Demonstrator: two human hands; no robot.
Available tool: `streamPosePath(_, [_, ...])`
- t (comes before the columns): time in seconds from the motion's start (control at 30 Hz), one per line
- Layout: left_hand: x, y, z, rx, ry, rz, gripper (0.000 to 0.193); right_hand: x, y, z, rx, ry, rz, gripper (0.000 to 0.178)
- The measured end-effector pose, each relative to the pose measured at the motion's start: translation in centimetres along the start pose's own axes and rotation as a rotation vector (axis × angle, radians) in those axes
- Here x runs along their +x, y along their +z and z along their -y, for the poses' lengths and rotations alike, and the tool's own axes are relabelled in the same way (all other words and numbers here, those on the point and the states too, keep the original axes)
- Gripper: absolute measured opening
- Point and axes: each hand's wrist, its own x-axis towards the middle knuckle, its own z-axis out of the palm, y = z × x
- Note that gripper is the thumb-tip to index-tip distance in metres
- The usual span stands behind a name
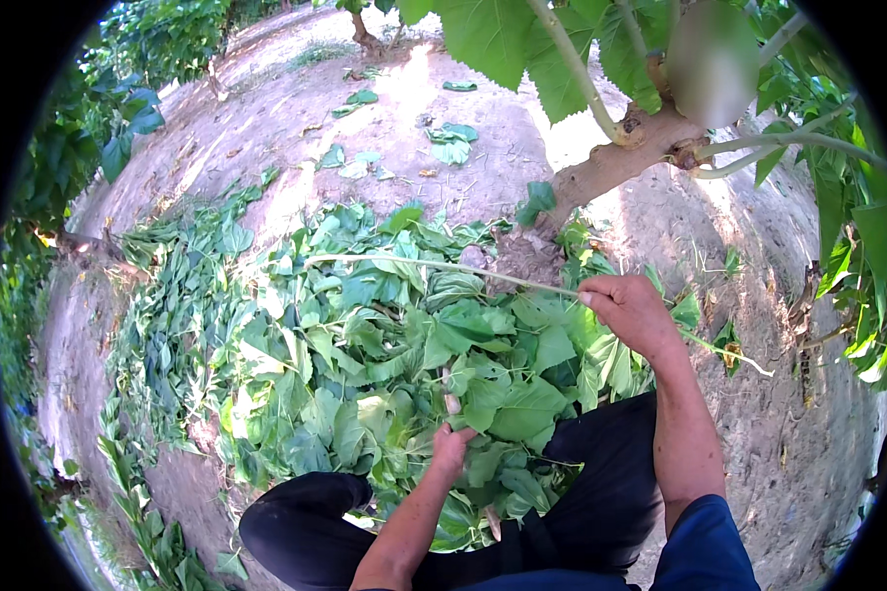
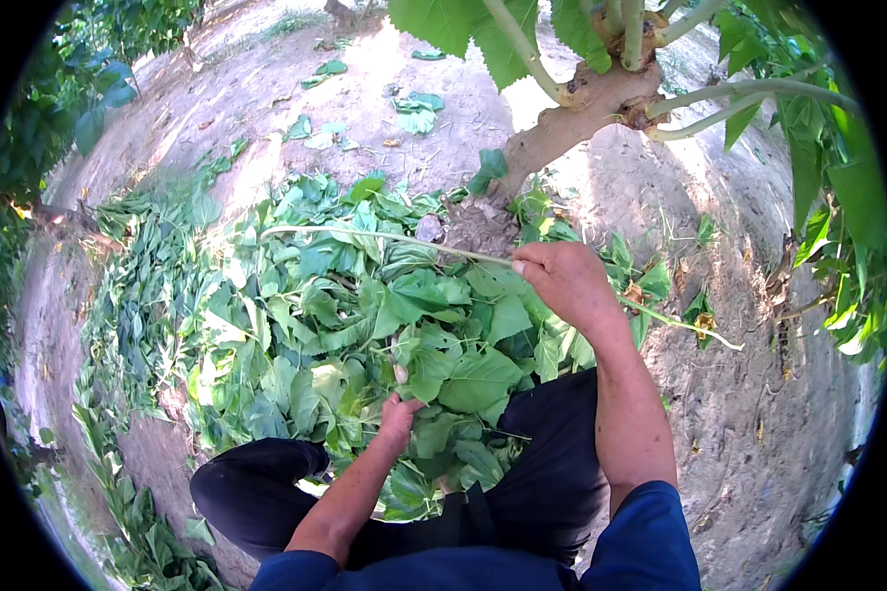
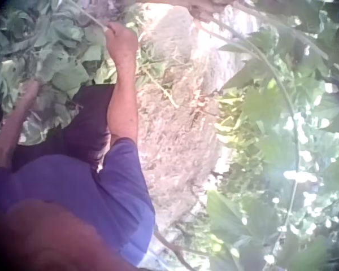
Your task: The person sits on the ground beneath a tree and uses a machete to cut a branch. They then strip the leaves from the branch by hand, adding them to a growing pile on the ground.
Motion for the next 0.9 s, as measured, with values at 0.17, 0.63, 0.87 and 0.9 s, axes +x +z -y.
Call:
streamPosePath(0.17, [-0.3, 1.8, -6.1, 0.042, 0.283, -0.079, 0.031, -1.4, -2.0, -1.4, -0.044, 0.121, -0.012, 0.020])
streamPosePath(0.63, [-12.9, 9.4, -22.6, -0.012, 0.806, -0.114, 0.014, -6.4, -5.8, -5.7, -0.204, 0.203, -0.023, 0.021])
streamPosePath(0.87, [-10.2, 9.0, -17.3, 0.103, 0.814, -0.068, 0.020, -9.1, -7.6, -9.1, -0.257, 0.260, -0.066, 0.022])
streamPosePath(0.9, [-9.3, 8.7, -15.7, 0.135, 0.779, -0.055, 0.019, -9.7, -8.0, -9.6, -0.251, 0.236, -0.094, 0.023])
